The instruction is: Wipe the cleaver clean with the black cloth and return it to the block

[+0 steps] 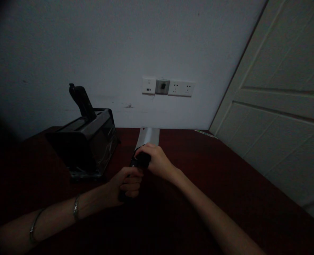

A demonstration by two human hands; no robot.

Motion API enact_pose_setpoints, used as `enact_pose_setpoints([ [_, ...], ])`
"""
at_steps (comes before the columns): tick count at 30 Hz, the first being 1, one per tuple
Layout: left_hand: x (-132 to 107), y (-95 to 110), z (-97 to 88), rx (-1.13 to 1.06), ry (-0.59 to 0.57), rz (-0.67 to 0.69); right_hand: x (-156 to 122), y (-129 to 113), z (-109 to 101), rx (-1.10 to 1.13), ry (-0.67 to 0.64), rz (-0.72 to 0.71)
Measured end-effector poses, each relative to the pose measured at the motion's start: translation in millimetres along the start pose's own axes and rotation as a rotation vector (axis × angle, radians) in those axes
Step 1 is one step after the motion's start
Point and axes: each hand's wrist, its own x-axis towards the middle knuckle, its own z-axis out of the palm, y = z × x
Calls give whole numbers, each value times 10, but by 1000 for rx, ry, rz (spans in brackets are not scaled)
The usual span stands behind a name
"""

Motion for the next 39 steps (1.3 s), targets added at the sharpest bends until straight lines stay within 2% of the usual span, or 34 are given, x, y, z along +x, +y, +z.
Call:
enact_pose_setpoints([
  [2, -2, -18, 5, -1, 13, -22, -4, 7, 70, -4, 33, -5],
  [4, -11, -32, 20, -7, 25, -43, -2, 4, 72, -16, 9, -24],
  [9, -43, -44, 73, -19, 11, -76, 24, -62, -121, -28, -163, -35],
  [16, -43, -35, 63, -23, -36, -75, 34, -103, -249, -28, -217, -18],
  [20, -23, -31, 27, -13, -45, -39, 31, -86, -182, -21, -169, -41],
  [25, -22, -62, 39, 12, -49, -73, 22, -84, -66, -21, -107, -50],
  [34, -69, -15, 75, 1, -74, -36, 42, -115, -258, -24, -156, -60],
  [39, -57, -56, 60, -21, -12, -64, 13, -77, -87, -31, -98, -77],
])
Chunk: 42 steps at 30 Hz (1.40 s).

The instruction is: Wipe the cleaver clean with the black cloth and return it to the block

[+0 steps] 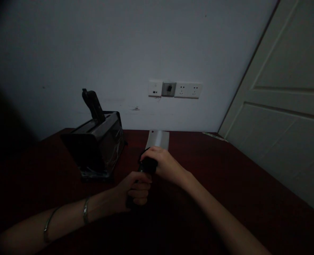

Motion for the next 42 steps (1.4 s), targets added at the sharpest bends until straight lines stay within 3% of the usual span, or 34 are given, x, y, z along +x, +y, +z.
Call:
enact_pose_setpoints([
  [3, 13, -23, -7, -9, -1, -28, -13, 36, 45, -12, -12, -15],
  [10, -13, 20, 6, -44, -9, 33, -8, 43, -116, 16, -67, -20],
  [17, -23, 16, 31, -33, -17, 14, -1, 15, -29, -30, -32, -41],
  [22, -40, 75, 18, -5, -60, 51, -6, 6, -151, -51, -77, -27],
  [29, -28, 75, -19, 70, -41, 75, -24, -14, -113, -90, -11, -60],
  [40, 12, 12, -14, 156, 19, -22, -7, -11, -18, -54, -8, -93],
  [42, 22, 1, -6, 182, 31, -12, 1, -16, -57, 6, 40, -81],
])
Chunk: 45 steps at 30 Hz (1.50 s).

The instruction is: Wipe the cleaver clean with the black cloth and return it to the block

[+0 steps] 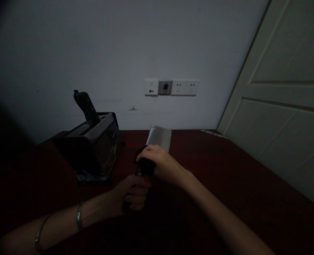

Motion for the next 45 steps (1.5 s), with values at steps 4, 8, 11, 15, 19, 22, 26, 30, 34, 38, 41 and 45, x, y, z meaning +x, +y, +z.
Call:
enact_pose_setpoints([
  [4, 18, -3, -3, -13, 3, 63, 28, 16, -154, 109, 309, 168],
  [8, 72, -16, -62, -100, -6, 122, 45, 103, -266, 171, 542, 328],
  [11, 109, -29, -94, -149, 26, 152, 44, 161, -274, 229, 589, 416],
  [15, 112, -45, -85, -151, 100, 221, 54, 156, -241, 304, 573, 485],
  [19, 97, -66, -72, -104, 136, 302, 61, 152, -205, 353, 565, 482],
  [22, 93, -74, -59, -22, 142, 358, 50, 169, -180, 385, 520, 501],
  [26, 94, -70, -43, 180, 190, 498, 44, 147, -155, 337, 462, 444],
  [30, 91, -57, -68, 339, 211, 573, 52, 86, -143, 294, 441, 406],
  [34, 73, -41, -93, 469, 261, 620, 51, 67, -128, 279, 469, 433],
  [38, 54, -24, -62, 560, 268, 644, 41, 87, -89, 282, 487, 448],
  [41, 53, -13, -33, 614, 307, 651, 34, 105, -53, 318, 515, 474],
  [45, 79, -12, -31, 649, 391, 697, 39, 131, 5, 407, 591, 560],
])
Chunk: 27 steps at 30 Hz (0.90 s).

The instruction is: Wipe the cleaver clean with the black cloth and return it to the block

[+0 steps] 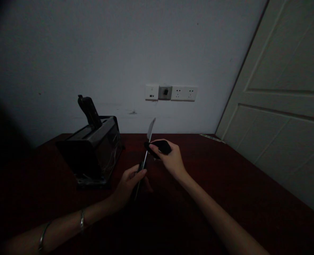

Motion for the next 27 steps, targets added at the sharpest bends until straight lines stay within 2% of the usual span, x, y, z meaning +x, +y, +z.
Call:
enact_pose_setpoints([
  [5, 15, -60, 18, -45, 22, -63, -9, 49, 78, 298, 222, 270],
  [7, 11, -80, 23, -29, 12, -70, -19, 59, 101, 409, 274, 329],
  [16, -21, -128, 48, -17, 41, -83, -56, 66, 140, 551, 316, 390],
  [22, -26, -119, 60, 117, 174, -23, -45, 63, 125, 559, 322, 367],
  [27, -1, -94, 54, 144, 241, -35, -26, 73, 111, 486, 318, 334],
])
